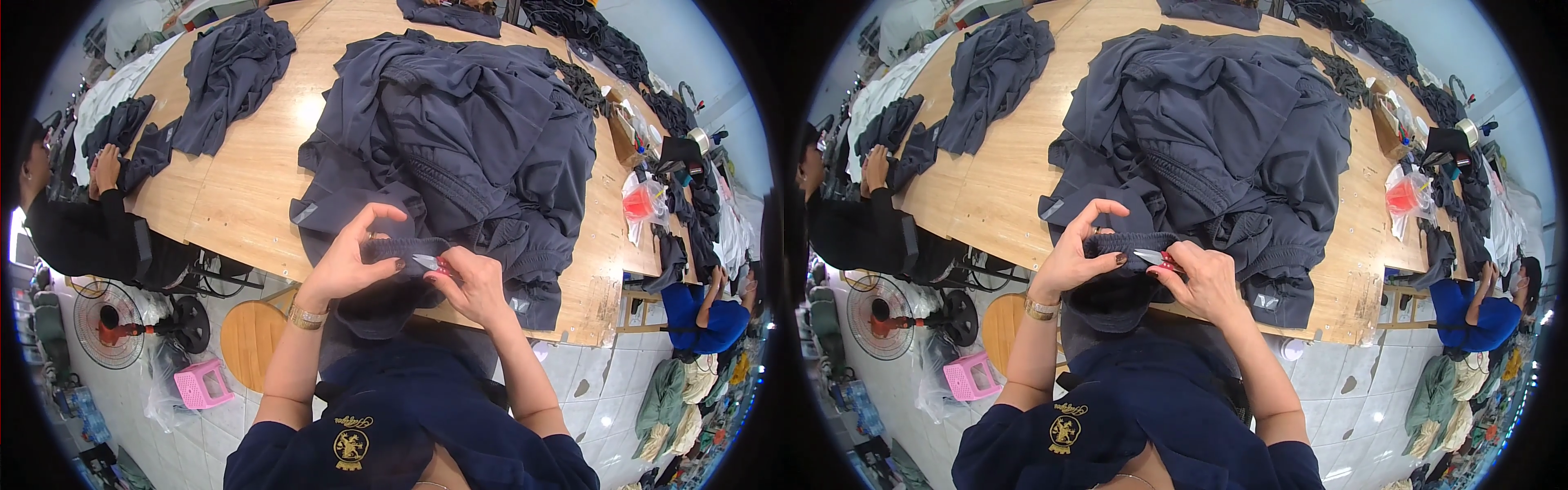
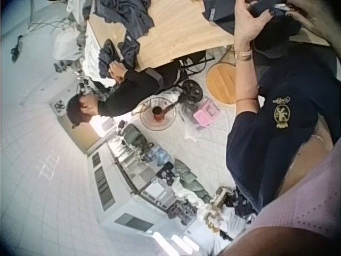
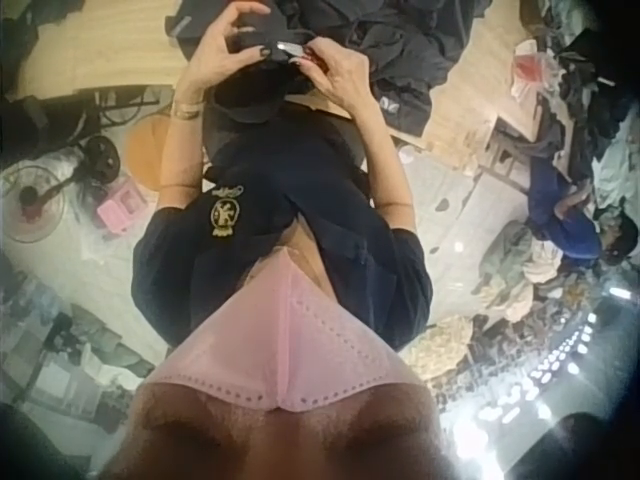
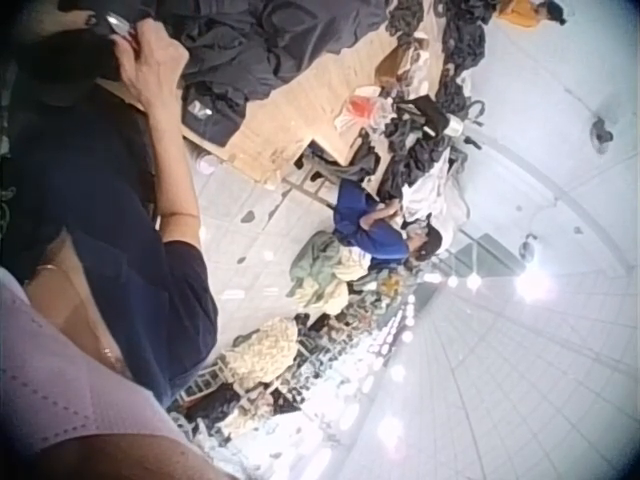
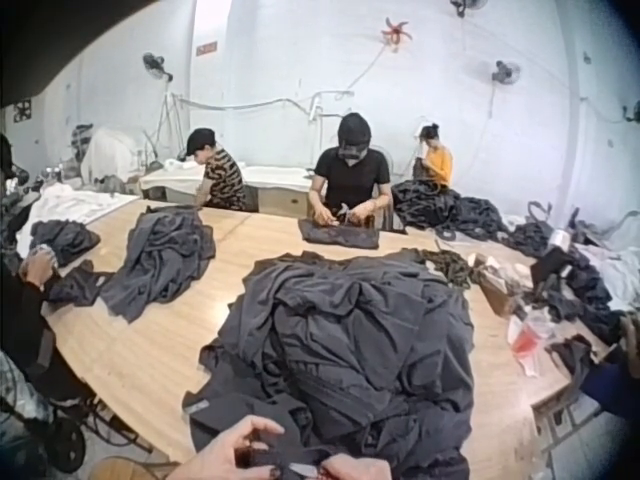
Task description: Inspect garments and use snips to trim loose threads in a factory setting.
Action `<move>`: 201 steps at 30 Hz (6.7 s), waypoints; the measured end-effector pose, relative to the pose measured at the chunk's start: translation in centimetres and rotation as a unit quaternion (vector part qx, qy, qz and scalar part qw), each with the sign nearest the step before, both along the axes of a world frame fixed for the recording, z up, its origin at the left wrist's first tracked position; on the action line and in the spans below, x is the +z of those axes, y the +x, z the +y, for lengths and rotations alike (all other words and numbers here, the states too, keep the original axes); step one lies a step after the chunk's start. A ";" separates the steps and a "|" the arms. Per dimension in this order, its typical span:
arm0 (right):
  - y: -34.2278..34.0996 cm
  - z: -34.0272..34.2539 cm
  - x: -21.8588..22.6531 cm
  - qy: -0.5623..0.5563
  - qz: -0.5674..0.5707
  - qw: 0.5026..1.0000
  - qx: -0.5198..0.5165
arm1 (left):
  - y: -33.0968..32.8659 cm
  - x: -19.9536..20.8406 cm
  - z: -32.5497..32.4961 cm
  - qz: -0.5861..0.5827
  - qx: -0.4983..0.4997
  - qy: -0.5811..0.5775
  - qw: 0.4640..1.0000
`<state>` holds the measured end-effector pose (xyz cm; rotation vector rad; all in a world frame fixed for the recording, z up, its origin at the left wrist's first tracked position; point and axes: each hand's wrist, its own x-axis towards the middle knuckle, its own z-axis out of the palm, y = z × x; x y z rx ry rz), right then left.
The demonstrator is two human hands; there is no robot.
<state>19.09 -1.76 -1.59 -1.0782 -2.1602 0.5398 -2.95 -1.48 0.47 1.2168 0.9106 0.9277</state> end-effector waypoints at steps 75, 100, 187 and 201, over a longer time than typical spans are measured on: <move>-0.8 2.0 -2.6 -0.127 0.321 0.931 -0.118 | 1.7 -1.0 0.8 0.210 0.016 0.136 0.968; -1.8 2.2 -1.1 -0.342 0.488 0.803 0.005 | 3.9 -2.7 0.9 0.236 0.113 0.305 0.916; -1.2 3.5 -4.1 -0.415 0.472 0.775 -0.069 | 1.7 -4.1 2.8 0.066 0.040 -0.005 0.997; -3.9 0.0 -3.9 -0.107 0.311 0.944 0.032 | -2.5 -7.9 4.5 0.356 0.205 0.440 0.798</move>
